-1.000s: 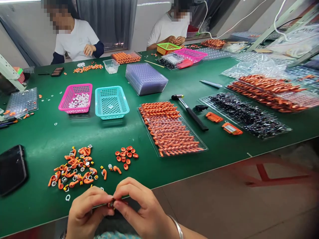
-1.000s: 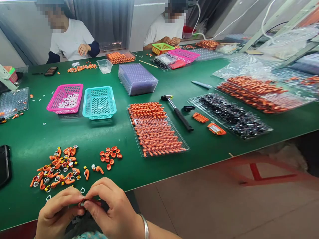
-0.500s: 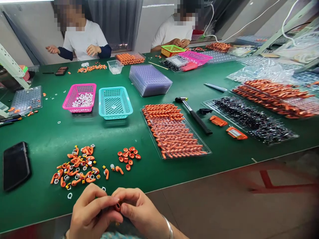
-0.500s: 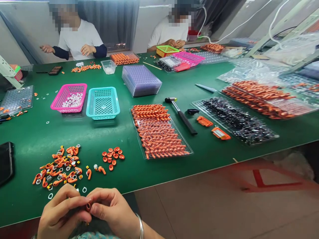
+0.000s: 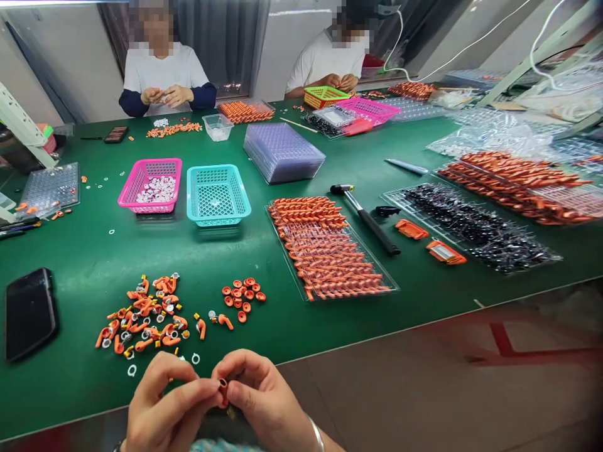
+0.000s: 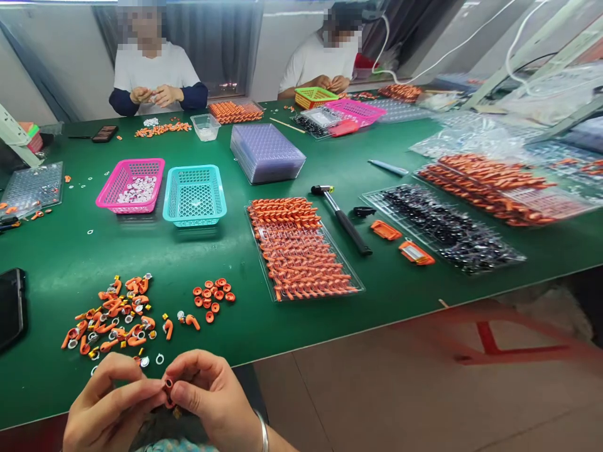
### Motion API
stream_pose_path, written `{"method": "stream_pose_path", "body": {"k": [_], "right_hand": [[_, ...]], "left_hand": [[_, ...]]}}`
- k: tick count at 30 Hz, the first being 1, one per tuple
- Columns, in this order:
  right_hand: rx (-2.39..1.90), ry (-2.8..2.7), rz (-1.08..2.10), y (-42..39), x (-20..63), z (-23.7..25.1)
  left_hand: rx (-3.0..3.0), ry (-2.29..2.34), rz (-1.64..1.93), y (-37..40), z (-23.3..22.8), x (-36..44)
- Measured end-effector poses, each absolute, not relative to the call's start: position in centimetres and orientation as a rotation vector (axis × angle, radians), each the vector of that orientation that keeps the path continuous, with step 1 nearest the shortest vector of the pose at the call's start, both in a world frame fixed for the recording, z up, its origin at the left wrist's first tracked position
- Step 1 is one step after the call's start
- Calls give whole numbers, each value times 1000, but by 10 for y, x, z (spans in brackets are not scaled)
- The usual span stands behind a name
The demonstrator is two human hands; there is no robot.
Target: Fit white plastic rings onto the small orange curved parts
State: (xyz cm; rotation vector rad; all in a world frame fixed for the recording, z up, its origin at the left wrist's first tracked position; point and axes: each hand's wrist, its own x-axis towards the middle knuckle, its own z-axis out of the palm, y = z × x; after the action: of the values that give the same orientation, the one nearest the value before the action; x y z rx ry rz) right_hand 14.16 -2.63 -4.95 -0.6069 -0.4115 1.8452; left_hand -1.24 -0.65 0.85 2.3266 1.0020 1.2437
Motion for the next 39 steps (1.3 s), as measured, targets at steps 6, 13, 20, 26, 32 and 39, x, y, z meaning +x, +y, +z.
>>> {"method": "stream_pose_path", "body": {"k": [6, 13, 20, 26, 32, 39], "right_hand": [[-680, -572, 1807, -26, 149, -46], [-695, -534, 1826, -24, 150, -43], [-653, -493, 1815, -25, 148, -42], [-668, -442, 1810, -27, 146, -41], [-665, -411, 1832, -28, 145, -41], [-675, -431, 1820, -29, 147, -41]], "left_hand": [[2422, 979, 1272, -9, 10, -12], [2515, 891, 1266, -9, 9, -16], [2559, 903, 1267, -9, 13, -15], [2612, 901, 1278, -10, 14, -15], [2632, 888, 1250, -9, 15, -17], [2572, 852, 1181, -13, 12, -19]]}}
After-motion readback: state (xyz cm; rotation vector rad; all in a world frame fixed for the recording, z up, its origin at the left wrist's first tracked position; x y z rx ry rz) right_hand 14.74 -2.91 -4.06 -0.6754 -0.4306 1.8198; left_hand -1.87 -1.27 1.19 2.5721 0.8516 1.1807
